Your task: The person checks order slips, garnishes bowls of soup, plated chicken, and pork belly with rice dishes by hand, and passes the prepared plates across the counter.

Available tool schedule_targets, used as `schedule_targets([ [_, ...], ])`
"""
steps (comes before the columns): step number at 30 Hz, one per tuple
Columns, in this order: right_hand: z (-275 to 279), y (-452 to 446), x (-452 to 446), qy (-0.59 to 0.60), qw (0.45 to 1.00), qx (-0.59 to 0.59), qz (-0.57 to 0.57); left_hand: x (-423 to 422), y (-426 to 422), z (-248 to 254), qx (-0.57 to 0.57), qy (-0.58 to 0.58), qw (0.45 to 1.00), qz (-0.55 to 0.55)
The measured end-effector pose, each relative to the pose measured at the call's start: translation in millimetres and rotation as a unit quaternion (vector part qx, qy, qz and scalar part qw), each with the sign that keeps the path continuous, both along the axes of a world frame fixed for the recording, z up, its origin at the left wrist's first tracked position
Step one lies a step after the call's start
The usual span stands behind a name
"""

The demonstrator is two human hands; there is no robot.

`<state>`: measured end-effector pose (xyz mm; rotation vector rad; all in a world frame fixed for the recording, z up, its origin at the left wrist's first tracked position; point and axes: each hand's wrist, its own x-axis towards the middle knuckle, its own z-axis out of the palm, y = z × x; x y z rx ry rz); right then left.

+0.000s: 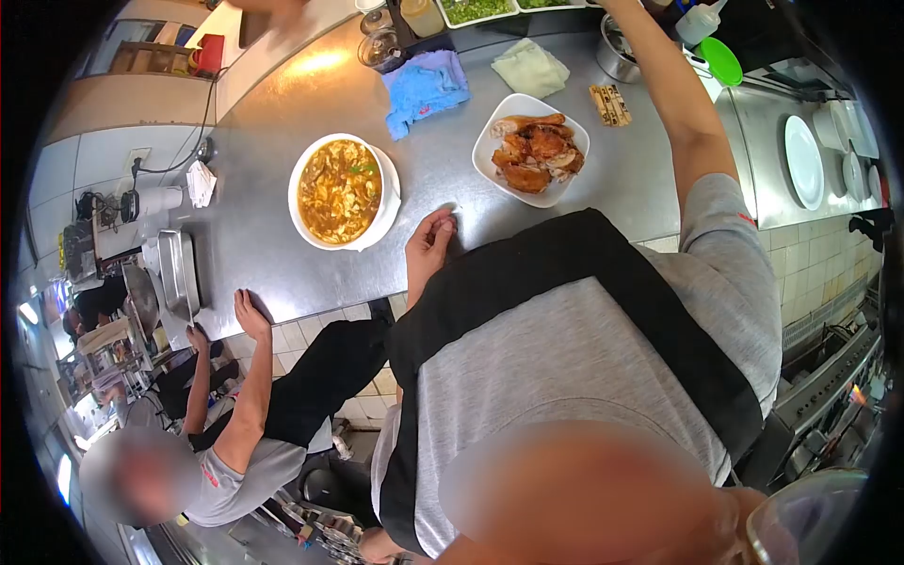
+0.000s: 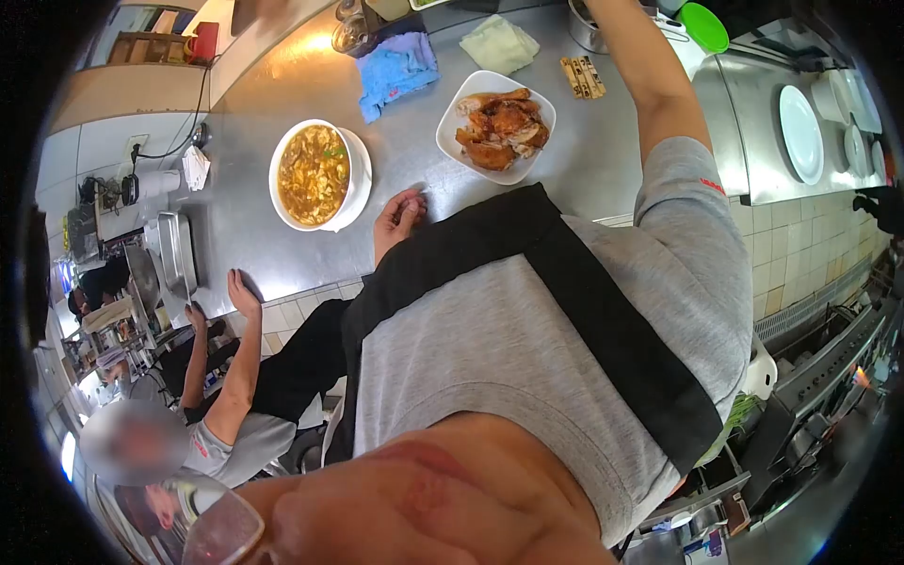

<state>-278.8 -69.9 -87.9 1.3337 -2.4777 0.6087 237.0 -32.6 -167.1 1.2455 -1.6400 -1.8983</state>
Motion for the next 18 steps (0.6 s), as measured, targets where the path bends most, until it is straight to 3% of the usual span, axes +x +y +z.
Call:
schedule_targets([
  [4, -35, -37, -24, 0.053, 0.989, 0.124, 0.053, 1, -3, -2, -0.006, -0.010, 1.000, -0.009],
  [8, -45, -69, -10, -0.022, 0.994, 0.097, -0.055, 3, -4, -6, -0.009, -0.015, 1.000, -0.001],
  [11, -49, -77, -6, 0.001, 0.993, 0.110, -0.046, 3, -6, -10, -0.005, -0.006, 1.000, 0.008],
  [14, -37, -84, -28, -0.063, 0.983, 0.173, -0.018, 4, -6, -11, -0.010, -0.007, 1.000, 0.012],
  [17, -14, -80, -51, -0.017, 0.972, 0.209, 0.103, 4, -7, -15, -0.010, -0.007, 1.000, 0.016],
  [18, -10, -72, -53, -0.132, 0.976, 0.118, 0.127, 5, -7, -17, -0.008, -0.008, 1.000, 0.017],
])
